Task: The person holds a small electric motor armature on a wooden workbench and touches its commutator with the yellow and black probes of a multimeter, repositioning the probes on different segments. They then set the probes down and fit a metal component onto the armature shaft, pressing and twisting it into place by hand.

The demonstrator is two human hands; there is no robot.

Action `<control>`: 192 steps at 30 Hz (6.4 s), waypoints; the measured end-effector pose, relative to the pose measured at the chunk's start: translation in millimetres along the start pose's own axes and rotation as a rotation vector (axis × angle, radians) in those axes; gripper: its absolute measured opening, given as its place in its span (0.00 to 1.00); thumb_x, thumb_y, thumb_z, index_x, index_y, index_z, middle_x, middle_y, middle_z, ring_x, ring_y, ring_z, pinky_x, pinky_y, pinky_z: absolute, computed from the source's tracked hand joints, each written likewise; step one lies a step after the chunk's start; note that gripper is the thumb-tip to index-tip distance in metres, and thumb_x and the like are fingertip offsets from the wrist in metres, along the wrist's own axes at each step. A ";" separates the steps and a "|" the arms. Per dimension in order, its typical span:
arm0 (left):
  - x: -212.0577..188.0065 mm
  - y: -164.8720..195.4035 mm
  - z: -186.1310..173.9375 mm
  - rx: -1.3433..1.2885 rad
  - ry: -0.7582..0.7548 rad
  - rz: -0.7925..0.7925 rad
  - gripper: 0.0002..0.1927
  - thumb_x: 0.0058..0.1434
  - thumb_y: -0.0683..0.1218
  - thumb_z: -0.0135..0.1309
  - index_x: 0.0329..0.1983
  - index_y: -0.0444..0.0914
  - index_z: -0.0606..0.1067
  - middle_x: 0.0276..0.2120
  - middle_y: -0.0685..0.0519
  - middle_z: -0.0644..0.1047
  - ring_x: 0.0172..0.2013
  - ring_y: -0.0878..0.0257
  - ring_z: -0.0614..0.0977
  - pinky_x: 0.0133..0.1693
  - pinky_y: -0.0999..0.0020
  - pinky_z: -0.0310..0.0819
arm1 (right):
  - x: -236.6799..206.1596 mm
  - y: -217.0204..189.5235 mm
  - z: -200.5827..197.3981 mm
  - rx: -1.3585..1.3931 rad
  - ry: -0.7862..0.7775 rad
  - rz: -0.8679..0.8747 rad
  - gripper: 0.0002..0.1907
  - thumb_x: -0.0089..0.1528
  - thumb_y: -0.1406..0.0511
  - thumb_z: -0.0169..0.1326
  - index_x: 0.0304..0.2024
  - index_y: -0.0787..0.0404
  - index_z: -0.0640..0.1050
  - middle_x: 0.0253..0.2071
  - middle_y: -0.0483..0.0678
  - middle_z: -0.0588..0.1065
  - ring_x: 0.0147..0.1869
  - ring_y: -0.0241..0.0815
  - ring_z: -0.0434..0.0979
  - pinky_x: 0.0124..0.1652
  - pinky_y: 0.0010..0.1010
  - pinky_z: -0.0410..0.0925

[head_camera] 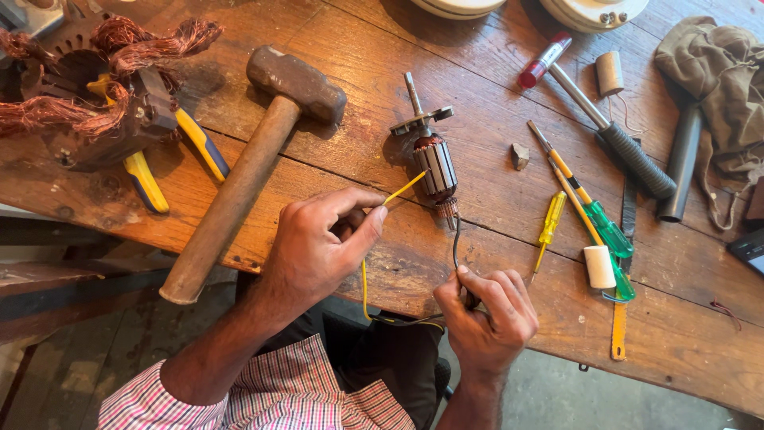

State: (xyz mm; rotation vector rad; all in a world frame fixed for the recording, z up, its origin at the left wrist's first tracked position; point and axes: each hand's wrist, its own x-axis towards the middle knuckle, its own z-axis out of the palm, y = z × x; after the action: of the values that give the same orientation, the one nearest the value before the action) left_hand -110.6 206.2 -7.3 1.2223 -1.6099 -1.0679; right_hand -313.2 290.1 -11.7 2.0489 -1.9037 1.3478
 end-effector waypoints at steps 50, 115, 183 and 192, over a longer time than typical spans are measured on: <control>2.1 3.9 -5.7 0.001 -0.105 0.073 0.11 0.59 0.46 0.61 0.42 0.36 0.83 0.31 0.48 0.82 0.28 0.62 0.85 0.22 0.70 0.81 | -12.9 2.3 9.1 0.014 0.211 0.203 0.07 0.59 0.77 0.64 0.38 0.68 0.79 0.26 0.48 0.74 0.28 0.33 0.73 0.31 0.23 0.64; -2.2 -3.2 -3.7 0.078 -0.097 0.185 0.11 0.58 0.46 0.63 0.41 0.36 0.82 0.29 0.46 0.81 0.30 0.56 0.85 0.31 0.64 0.77 | -10.9 -1.1 9.8 -0.059 0.179 0.224 0.08 0.58 0.72 0.66 0.39 0.63 0.80 0.26 0.44 0.76 0.27 0.29 0.74 0.26 0.21 0.58; -4.6 3.5 -4.2 -0.053 -0.033 0.023 0.11 0.60 0.46 0.61 0.43 0.35 0.82 0.30 0.48 0.83 0.29 0.63 0.85 0.28 0.68 0.80 | 0.3 -7.5 0.9 0.172 0.177 0.393 0.08 0.61 0.73 0.64 0.42 0.67 0.82 0.30 0.43 0.78 0.33 0.29 0.75 0.34 0.20 0.68; -49.4 9.0 19.8 -1.120 -0.205 -0.436 0.16 0.64 0.47 0.61 0.45 0.28 0.78 0.33 0.46 0.84 0.34 0.62 0.85 0.43 0.64 0.81 | -25.7 -12.2 -74.0 0.452 -0.080 0.831 0.15 0.62 0.73 0.56 0.52 0.67 0.78 0.33 0.52 0.82 0.37 0.40 0.82 0.37 0.31 0.78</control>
State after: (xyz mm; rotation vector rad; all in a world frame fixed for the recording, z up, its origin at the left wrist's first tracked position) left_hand -122.7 258.7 -10.5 0.6712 -0.5988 -2.0231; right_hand -340.6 354.6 25.2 1.4562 -2.8766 2.0152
